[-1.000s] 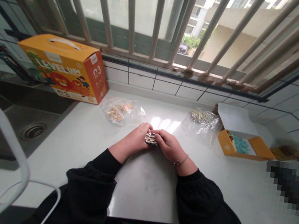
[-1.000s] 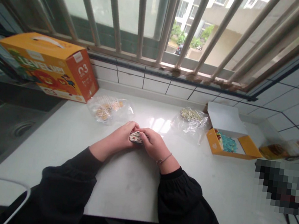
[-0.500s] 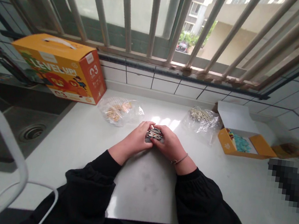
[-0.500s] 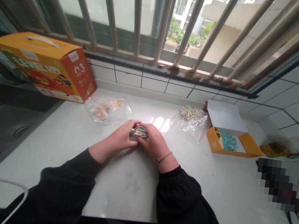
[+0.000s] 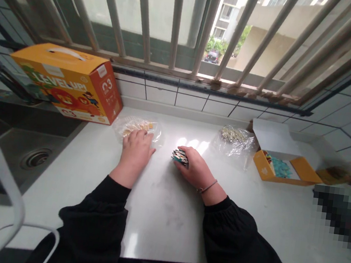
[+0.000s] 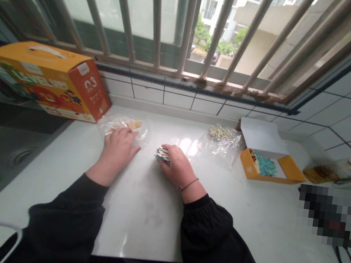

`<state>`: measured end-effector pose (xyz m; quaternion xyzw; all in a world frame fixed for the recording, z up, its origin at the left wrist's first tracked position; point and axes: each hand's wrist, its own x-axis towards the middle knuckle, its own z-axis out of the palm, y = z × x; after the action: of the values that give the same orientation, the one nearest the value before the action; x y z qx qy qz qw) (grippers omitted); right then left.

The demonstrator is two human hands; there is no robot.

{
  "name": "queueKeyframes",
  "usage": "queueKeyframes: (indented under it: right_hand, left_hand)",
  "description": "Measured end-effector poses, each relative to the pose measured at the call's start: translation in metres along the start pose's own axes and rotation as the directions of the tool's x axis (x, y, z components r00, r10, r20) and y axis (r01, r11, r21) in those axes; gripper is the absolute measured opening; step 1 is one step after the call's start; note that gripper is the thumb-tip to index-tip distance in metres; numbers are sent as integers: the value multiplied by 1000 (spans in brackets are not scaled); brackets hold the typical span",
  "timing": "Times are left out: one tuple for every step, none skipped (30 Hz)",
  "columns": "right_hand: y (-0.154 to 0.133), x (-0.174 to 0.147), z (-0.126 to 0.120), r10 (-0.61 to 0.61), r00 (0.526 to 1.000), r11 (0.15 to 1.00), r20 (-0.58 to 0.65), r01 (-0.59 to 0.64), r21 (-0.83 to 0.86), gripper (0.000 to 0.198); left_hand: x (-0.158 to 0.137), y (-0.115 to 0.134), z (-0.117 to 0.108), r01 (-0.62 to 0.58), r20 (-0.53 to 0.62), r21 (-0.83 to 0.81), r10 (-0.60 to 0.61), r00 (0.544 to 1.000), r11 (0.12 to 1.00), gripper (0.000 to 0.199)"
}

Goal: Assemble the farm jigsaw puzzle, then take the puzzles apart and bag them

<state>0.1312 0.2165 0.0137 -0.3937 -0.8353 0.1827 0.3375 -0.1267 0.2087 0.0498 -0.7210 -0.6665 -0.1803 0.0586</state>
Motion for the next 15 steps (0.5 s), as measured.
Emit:
queueKeyframes:
  right_hand:
    - [-2, 0, -1, 25, 999, 999, -23, -24, 37, 46]
    - [-5, 1, -3, 61, 998, 995, -31, -58, 79, 46]
    - [-8, 1, -5, 103, 994, 987, -20, -100, 126, 46]
    - [-10, 1, -7, 147, 989, 973, 7, -146, 178, 46]
    - [-13, 1, -9, 187, 981, 953, 41, -192, 234, 45]
    - [-14, 1, -10, 220, 973, 927, 75, -232, 293, 45]
    - [-15, 1, -12, 246, 964, 896, 98, -264, 356, 45]
    - [-15, 0, -13, 267, 958, 861, 108, -287, 421, 46]
    - [-14, 0, -14, 287, 952, 819, 107, -302, 487, 47]
    - [-12, 0, -14, 309, 946, 772, 102, -312, 553, 48]
    - [-10, -1, -15, 334, 937, 722, 98, -321, 613, 49]
    - [-8, -1, -15, 361, 927, 672, 97, -331, 662, 51]
    - [-5, -1, -16, 388, 916, 631, 100, -343, 696, 52]
    - [-3, -1, -17, 406, 907, 607, 107, -356, 711, 54]
    - [-1, -1, -18, 413, 903, 604, 119, -369, 706, 57]
  left_hand:
    - [1, 0, 2, 7, 7, -12, -7, 1000, 1000, 27]
    - [3, 1, 2, 16, -3, -37, -16, 1000, 999, 16]
    - [4, 1, 2, 22, -33, -78, -25, 999, 997, 11]
    - [6, 1, 2, 20, -80, -137, -31, 996, 990, 10]
    - [7, 1, 1, 3, -135, -215, -33, 990, 977, 11]
    - [8, 1, -1, -28, -191, -305, -33, 981, 952, 11]
    - [8, 2, -2, -67, -237, -400, -32, 971, 914, 10]
    - [8, 2, -3, -107, -264, -491, -31, 964, 865, 10]
    - [7, 3, -4, -141, -275, -570, -26, 961, 809, 11]
    - [6, 4, -5, -163, -269, -634, -17, 963, 756, 12]
    - [6, 5, -5, -168, -252, -681, -13, 968, 713, 13]
    - [5, 5, -4, -152, -230, -714, -24, 973, 684, 14]
    - [5, 4, -3, -120, -209, -736, -55, 976, 666, 14]
    - [5, 2, -1, -78, -195, -753, -108, 975, 654, 14]
    - [6, 0, 0, -37, -189, -765, -168, 967, 643, 14]
